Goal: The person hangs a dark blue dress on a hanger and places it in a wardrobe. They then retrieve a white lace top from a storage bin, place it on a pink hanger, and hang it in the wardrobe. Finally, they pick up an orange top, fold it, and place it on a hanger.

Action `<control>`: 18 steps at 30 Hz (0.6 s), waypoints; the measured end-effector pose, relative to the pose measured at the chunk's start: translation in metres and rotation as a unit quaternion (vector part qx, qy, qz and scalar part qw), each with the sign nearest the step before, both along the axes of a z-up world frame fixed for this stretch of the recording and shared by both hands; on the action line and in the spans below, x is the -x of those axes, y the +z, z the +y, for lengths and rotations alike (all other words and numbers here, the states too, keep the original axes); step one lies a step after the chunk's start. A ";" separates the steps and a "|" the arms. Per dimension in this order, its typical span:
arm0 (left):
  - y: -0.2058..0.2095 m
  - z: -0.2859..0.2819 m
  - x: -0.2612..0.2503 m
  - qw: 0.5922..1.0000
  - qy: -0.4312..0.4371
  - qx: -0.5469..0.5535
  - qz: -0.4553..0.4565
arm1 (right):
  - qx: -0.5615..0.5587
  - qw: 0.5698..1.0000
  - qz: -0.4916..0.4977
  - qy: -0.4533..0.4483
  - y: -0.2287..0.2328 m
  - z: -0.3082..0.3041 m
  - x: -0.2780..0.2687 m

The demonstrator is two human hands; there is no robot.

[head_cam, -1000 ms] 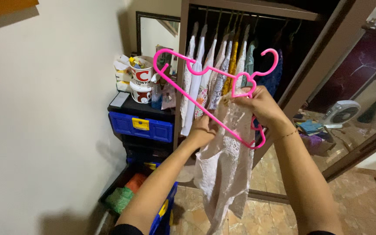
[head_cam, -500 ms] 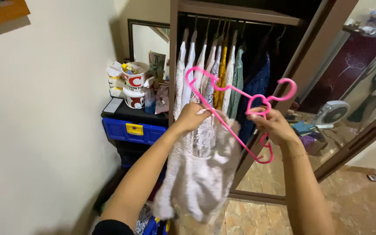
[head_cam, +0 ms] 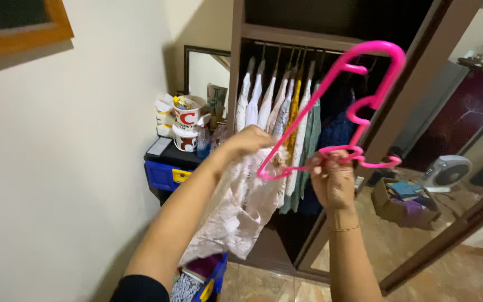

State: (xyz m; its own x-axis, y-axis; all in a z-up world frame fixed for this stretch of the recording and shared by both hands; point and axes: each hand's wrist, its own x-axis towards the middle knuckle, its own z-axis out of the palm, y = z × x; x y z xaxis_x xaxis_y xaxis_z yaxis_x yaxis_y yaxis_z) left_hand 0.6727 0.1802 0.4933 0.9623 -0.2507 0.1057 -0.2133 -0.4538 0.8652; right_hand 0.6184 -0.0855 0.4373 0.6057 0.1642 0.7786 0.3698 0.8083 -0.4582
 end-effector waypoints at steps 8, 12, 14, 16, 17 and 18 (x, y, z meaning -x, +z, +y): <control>0.025 0.044 0.035 0.988 -0.082 0.124 -0.047 | 0.281 0.939 -0.052 -0.188 -0.025 0.047 -0.051; 0.044 0.087 0.057 0.991 0.040 -0.054 -0.117 | 0.393 0.843 -0.160 -0.330 0.000 0.030 -0.049; 0.038 0.104 0.059 0.987 -0.057 -0.011 -0.150 | 0.445 0.835 -0.113 -0.304 0.023 0.019 -0.034; 0.016 0.113 0.056 0.984 -0.100 0.048 -0.138 | 0.561 0.737 -0.108 -0.362 0.051 0.008 -0.016; 0.006 0.115 0.050 0.985 -0.097 0.083 -0.118 | 0.610 0.681 -0.105 -0.390 0.066 0.004 -0.009; -0.002 0.118 0.044 0.984 -0.094 0.118 -0.097 | 0.606 0.667 -0.138 -0.411 0.077 0.003 0.000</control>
